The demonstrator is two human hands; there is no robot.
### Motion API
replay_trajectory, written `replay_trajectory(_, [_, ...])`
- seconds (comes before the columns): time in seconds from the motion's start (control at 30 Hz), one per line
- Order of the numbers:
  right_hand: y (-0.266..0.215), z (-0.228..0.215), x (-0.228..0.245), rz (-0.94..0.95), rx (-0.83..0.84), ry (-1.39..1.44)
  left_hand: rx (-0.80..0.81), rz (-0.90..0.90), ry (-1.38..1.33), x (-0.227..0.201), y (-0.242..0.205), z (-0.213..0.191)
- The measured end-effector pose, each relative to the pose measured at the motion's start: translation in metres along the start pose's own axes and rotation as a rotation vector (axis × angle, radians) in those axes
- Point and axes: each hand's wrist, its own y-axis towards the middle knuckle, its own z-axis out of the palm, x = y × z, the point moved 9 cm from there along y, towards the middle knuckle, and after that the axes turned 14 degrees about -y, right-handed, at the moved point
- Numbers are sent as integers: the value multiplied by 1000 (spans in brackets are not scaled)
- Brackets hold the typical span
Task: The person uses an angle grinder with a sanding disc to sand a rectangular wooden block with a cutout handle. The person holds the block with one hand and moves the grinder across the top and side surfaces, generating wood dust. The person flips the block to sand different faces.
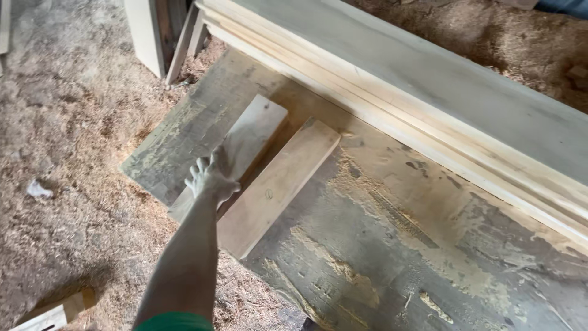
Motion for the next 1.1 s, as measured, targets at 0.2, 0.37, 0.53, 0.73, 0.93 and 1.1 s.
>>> replay_trajectory(0.2, [-23, -40, -23, 4, -24, 26, -57, 108, 47, -23, -12, -37])
replay_trajectory(0.37, [-26, -58, -24, -21, 20, 22, -64, 281, -104, -42, -66, -48])
replay_trajectory(0.53, [-81, -149, -46, -14, 4, 11, 296, 329, -419, -74, -161, 50])
replay_trajectory(0.73, [-188, -228, -106, -2, -44, 146, 889, 473, -298, -148, -319, 226])
replay_trajectory(0.93, [-228, -303, -103, 17, -252, 37, 1171, 611, 278, -207, -448, 361])
replay_trajectory(1.1, [-224, -348, -98, -56, -341, 145, 1305, 853, 235, -255, -525, 420])
